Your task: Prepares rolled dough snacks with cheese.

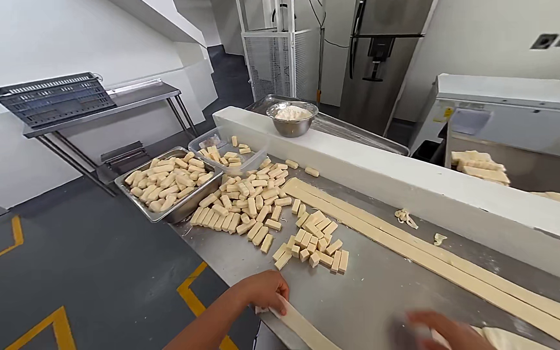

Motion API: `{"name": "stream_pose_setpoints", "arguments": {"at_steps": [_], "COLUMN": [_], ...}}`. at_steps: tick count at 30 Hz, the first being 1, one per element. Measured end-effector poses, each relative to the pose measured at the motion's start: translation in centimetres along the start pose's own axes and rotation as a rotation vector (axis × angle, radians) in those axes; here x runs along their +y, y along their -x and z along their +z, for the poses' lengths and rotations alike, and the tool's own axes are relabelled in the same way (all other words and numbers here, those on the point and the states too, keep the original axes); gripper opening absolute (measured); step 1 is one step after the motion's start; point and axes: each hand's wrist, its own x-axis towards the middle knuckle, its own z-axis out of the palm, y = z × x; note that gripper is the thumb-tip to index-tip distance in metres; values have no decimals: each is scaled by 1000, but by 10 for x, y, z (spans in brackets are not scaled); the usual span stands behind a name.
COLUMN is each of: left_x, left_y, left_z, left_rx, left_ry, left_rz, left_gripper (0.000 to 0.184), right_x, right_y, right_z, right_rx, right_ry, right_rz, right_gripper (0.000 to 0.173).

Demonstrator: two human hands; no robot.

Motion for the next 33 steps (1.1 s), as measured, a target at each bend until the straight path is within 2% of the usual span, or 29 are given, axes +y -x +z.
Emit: {"name": "stream_pose_setpoints", "arguments": {"at_steps": [3, 5, 6, 9, 11, 12, 14, 17, 21, 23, 25, 28, 30, 31, 32, 33], "left_x": [17, 17, 12, -12, -26, -31, -35, -45, -42, -36, -22, -14, -17, -16, -11, -3], "left_y": [3, 10, 13, 29, 41, 46, 49, 46, 44, 44, 41, 14, 0, 0, 5, 13], "left_z": [0, 0, -1, -2, 4, 8, 13, 26, 31, 33, 47, 96, 125, 133, 137, 137], "left_rx": [111, 153, 166, 230, 344, 408, 538, 703, 775, 866, 1057, 1528, 1710, 1769, 1800, 1784], "left_ry": [-216, -273, -267, -78, 160, 238, 302, 391, 560, 561, 400, -150, -287, -230, -60, 225], "left_rz": [-290, -423, -441, -286, -151, -162, -302, -415, -427, -457, -460, -236, -80, -54, -49, -61], "left_gripper": [51, 69, 72, 49, 33, 30, 31, 30, 25, 25, 26, 17, 17, 18, 21, 28], "right_x": [-5, -2, 0, 12, 9, -1, -31, -91, -163, -180, -182, -179, -174, -169, -164, -158], "right_y": [-114, -156, -166, -168, -155, -146, -135, -139, -181, -200, -208, -208, -204, -202, -200, -201], "right_z": [38, 54, 60, 69, 67, 63, 58, 87, 137, 151, 161, 160, 161, 163, 166, 173], "right_rx": [246, 271, 299, 460, 416, 309, 121, 132, 109, 4, -16, -8, 18, 69, 162, 300], "right_ry": [35, 82, 112, 203, 240, 231, 161, 40, 58, 149, 188, 166, 157, 134, 102, 84], "right_rz": [-7, -57, -100, -244, -215, -142, -53, -146, -180, -110, -59, -53, -85, -125, -192, -288], "right_gripper": [47, 55, 53, 32, 24, 26, 33, 35, 39, 41, 42, 41, 32, 31, 30, 31]}}
